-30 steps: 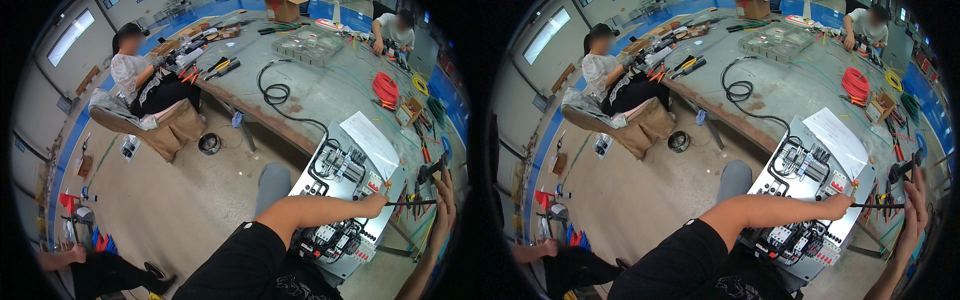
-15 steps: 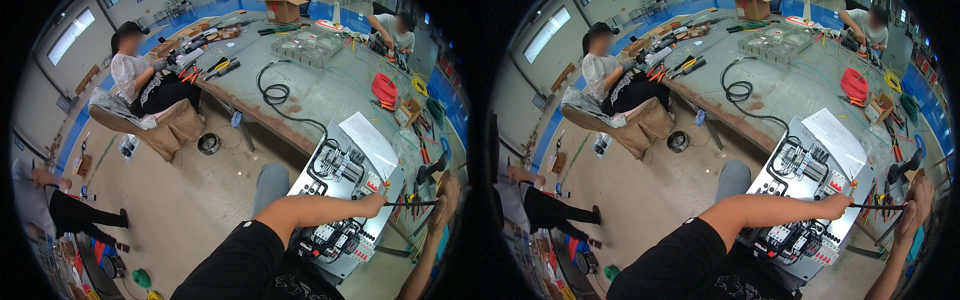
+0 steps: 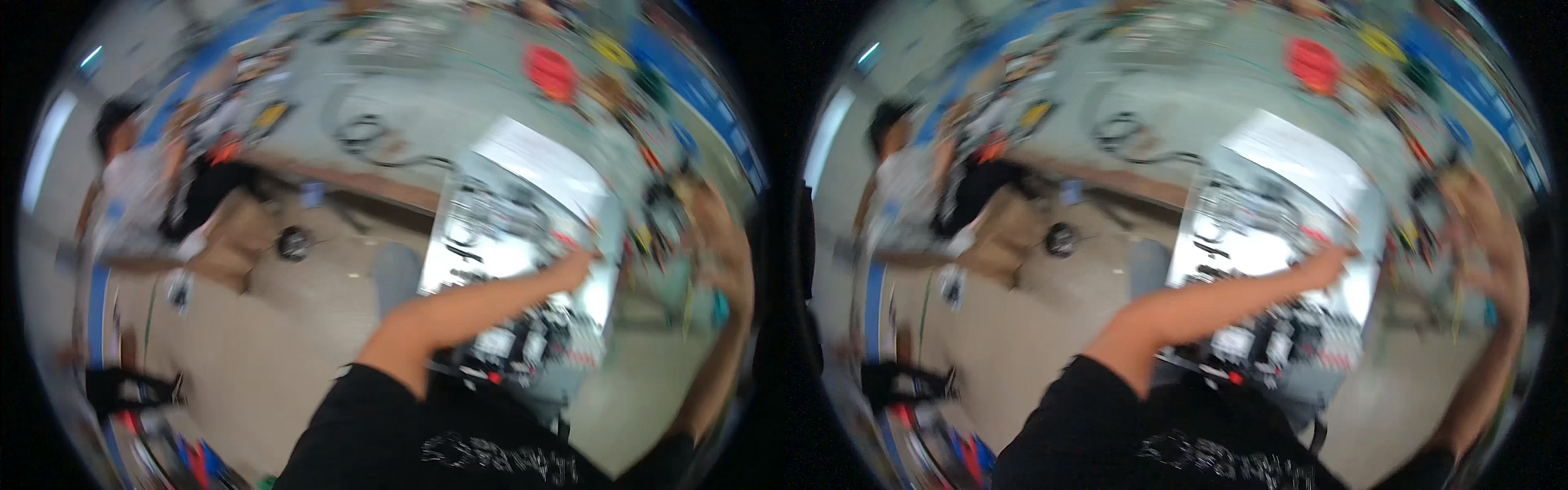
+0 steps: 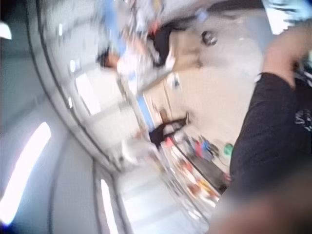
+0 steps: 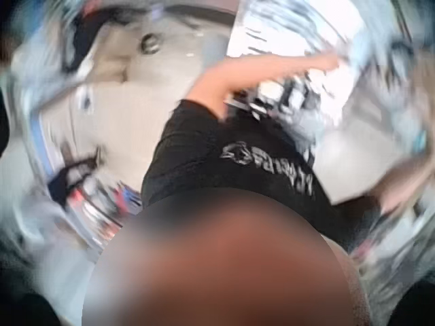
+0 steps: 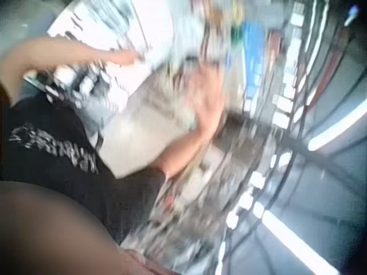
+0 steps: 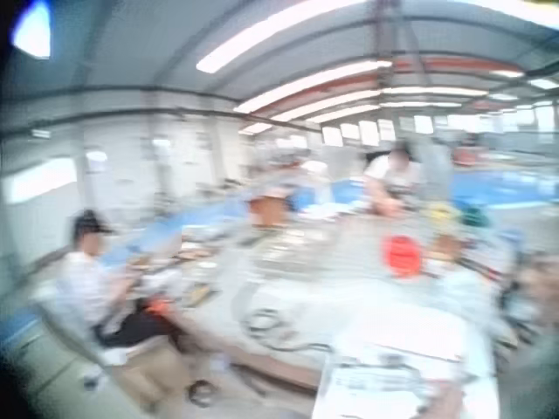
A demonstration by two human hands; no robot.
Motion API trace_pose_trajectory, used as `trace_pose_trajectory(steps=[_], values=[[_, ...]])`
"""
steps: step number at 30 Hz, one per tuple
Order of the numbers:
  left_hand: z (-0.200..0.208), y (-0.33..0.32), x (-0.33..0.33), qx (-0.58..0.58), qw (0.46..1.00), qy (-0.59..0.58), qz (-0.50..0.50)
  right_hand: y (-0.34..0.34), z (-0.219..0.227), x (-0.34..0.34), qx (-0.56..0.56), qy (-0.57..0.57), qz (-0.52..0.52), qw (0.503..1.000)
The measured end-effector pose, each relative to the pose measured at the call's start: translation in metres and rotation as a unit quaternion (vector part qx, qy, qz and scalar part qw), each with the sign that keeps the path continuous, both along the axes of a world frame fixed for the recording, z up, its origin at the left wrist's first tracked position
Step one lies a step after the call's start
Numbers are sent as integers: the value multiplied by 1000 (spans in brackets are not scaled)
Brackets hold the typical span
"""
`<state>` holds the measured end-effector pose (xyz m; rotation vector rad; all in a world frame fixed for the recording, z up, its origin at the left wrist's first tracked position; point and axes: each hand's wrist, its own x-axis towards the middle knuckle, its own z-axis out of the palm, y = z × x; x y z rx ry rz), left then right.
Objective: The person assembles an electrical control panel by connecting wires to terminal blocks and tightening screws with a screwdriver and a cordless drill. They strip wire ends, insert them into terminals, and secure connections while working at a bench in a workshop.
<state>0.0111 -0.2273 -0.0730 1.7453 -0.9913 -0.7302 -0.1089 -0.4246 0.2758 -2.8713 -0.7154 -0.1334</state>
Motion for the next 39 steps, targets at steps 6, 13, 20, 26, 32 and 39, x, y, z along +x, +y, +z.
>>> trace_pose_trajectory(steps=[6,13,20,26,32,39], values=[[23,24,17,-1,993,-116,22,53,-8,32,55,-138,108,983],[48,22,6,44,997,-66,18,80,-24,7,23,-237,-83,968],[67,25,1,73,997,-20,16,88,-46,5,27,-321,-156,934],[53,35,0,32,991,-124,29,60,-24,5,48,-190,-112,974],[56,42,-3,118,993,-21,3,56,-17,9,80,-130,-44,987],[62,38,0,90,994,56,23,56,-8,18,57,-98,-2,994]])
